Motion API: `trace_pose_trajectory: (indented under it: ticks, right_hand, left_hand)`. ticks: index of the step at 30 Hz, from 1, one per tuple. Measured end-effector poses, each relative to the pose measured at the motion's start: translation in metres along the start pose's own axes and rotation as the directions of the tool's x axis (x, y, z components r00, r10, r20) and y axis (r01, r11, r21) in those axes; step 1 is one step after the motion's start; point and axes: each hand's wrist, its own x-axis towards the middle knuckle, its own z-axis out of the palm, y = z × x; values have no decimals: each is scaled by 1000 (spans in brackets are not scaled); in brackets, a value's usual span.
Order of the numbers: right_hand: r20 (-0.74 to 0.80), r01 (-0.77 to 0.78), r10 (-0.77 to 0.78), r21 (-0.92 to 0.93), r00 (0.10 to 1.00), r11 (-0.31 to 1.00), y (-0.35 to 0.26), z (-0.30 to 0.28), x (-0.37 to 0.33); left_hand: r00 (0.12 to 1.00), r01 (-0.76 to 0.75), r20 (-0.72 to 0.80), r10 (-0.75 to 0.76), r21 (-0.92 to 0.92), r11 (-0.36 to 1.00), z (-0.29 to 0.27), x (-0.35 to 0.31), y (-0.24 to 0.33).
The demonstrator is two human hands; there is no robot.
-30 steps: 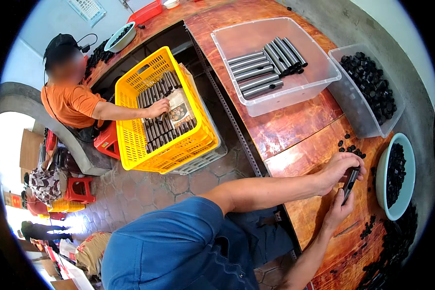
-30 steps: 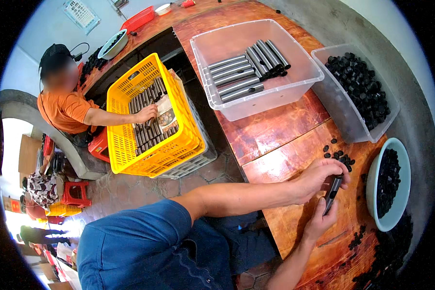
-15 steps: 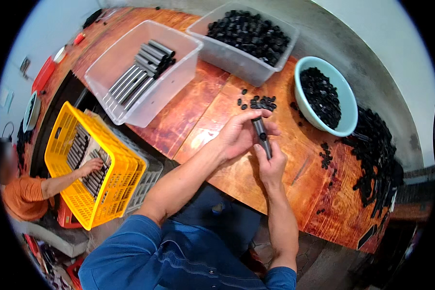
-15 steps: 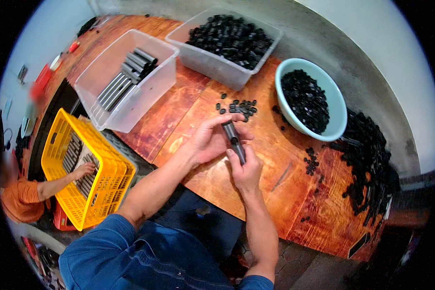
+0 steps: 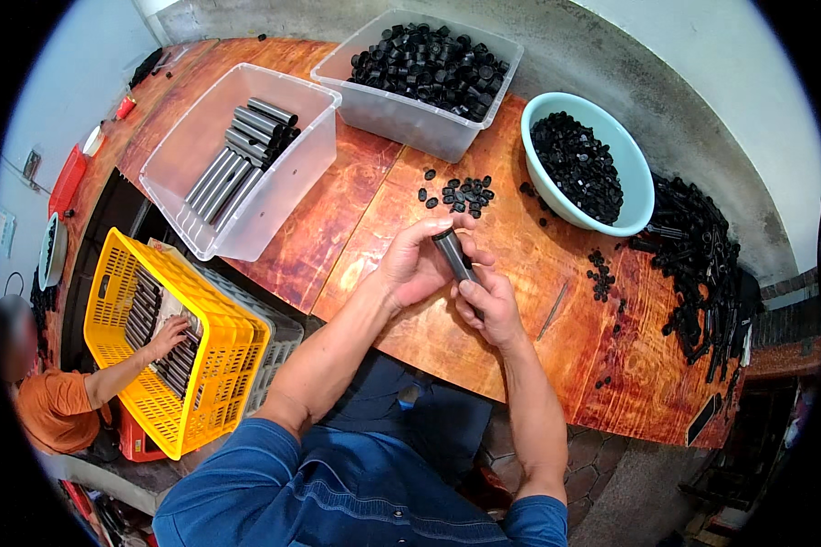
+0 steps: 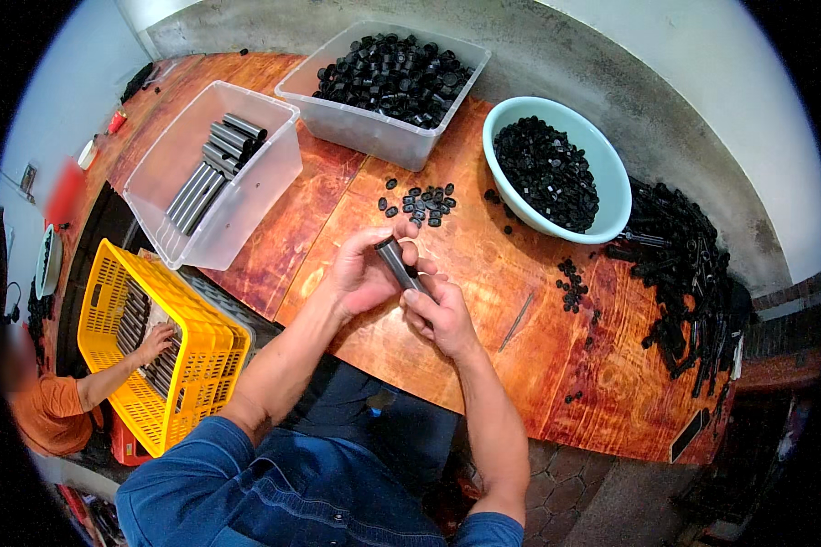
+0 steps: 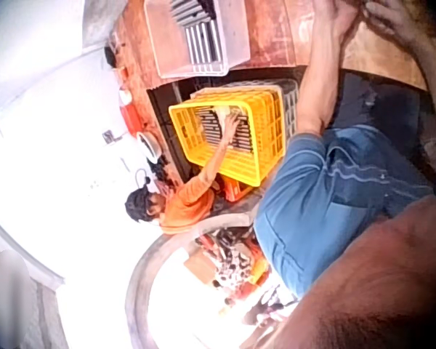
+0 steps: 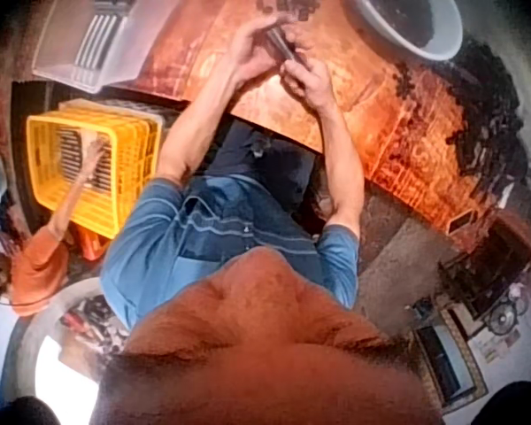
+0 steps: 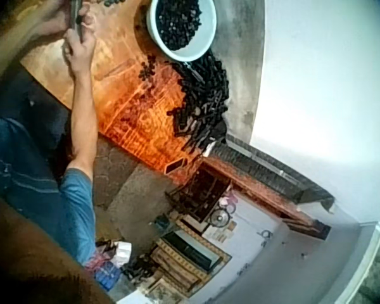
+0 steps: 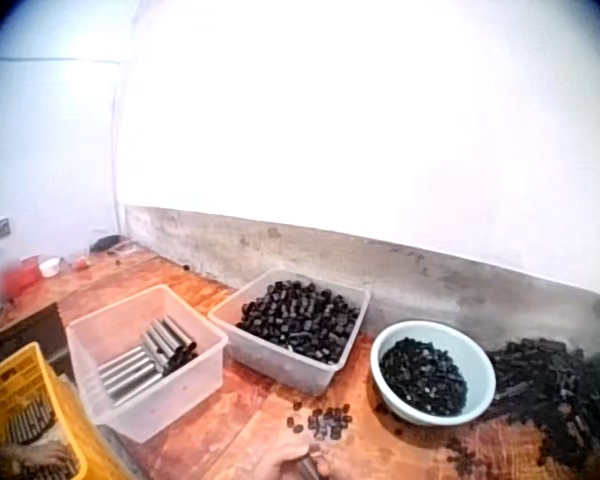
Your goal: The person assembles small black plastic components onto cylindrical metal rods at a wooden workbench. They repeatedly pick up a rod, insert a plastic piece, and place the assembled unit into a yellow crate. The process is repetitive and involves handling multiple identical parts.
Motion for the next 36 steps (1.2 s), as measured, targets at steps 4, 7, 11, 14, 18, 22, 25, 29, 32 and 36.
trace_pose_trajectory:
  ticks: [4,7,11,14,18,22,25,29,32,36]
  right_hand:
    - [165,-131,94,228,982,965,-6,4,-1]
    - [92,-67,51,174,994,983,-5,5,0]
    - [-171,217,-349,-518,922,827,5,10,6]
    - [-219,208,-582,-790,783,577,3,22,7]
    - [-196,226,-675,-846,711,483,9,18,8]
    - [-238,215,-626,-801,742,559,9,18,5]
    - [-280,236,-582,-718,763,655,6,21,0]
    - [-291,177,-507,-704,811,688,14,16,3]
    - [-357,66,-433,-704,828,708,11,17,7]
    - [-383,26,-418,-711,824,703,0,16,20]
  left_hand:
    - [997,45,56,-46,24,999,-6,-12,6]
    - [996,48,68,-55,91,995,2,-10,15]
    - [997,-3,-76,12,117,993,16,-6,16]
    - [988,-26,-153,35,65,998,22,-4,9]
    - [981,-40,-192,44,20,999,30,2,-5]
    - [987,-24,-156,39,94,995,19,6,-9]
    - [991,-42,-117,62,163,986,17,13,-9]
    - [983,-1,-183,25,133,991,12,15,-7]
    - [986,52,-164,-40,65,997,2,20,-4]
    - [974,55,-225,-27,117,992,9,31,2]
